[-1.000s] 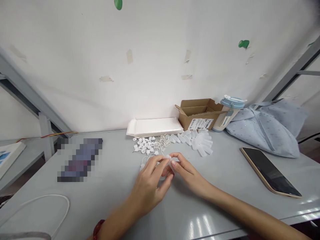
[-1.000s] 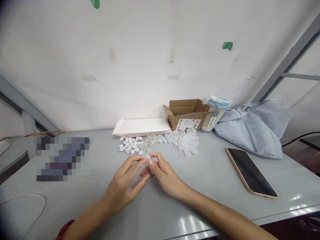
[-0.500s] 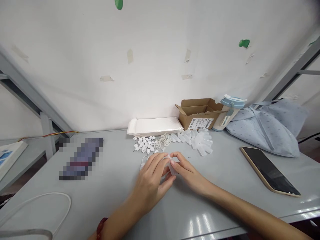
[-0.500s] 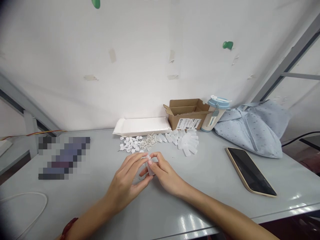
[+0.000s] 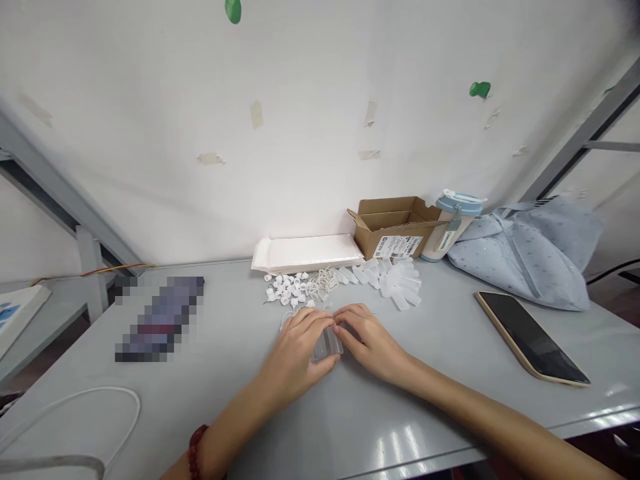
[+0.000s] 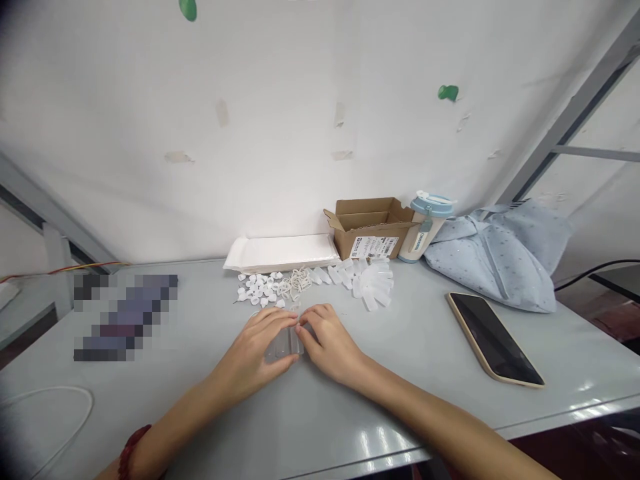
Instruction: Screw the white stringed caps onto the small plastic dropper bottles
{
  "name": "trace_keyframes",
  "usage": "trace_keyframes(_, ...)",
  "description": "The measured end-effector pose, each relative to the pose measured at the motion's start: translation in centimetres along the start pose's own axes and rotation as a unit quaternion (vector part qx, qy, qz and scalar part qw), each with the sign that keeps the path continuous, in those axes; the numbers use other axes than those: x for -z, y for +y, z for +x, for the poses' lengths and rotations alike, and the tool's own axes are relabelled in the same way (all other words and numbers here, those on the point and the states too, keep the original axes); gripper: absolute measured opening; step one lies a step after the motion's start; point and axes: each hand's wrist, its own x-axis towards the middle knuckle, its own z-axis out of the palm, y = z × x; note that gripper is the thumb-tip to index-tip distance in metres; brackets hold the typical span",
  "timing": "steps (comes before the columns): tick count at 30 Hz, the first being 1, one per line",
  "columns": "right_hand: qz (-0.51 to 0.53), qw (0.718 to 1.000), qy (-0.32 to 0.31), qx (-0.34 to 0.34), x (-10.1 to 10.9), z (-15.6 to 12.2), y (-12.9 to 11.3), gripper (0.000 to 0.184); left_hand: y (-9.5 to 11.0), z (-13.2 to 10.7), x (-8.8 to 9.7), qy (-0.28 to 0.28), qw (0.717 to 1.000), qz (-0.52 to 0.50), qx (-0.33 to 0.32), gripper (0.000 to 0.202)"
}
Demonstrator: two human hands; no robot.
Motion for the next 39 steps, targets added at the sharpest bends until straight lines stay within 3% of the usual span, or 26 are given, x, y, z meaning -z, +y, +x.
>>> trace_keyframes(19,-0.038,0.999,-0.007,0.007,-0.36,-0.17,0.85,0.017,-0.15,0.04,0.68,-0.077,0.995,-0.004,0.066,0.042)
trace_keyframes(39,-0.047,0.999,-0.005,0.017,-0.48,-0.06,0.95,0.017,-0.38,-0.01,0.46,-0.072,0.995,0.058,0.041,0.047)
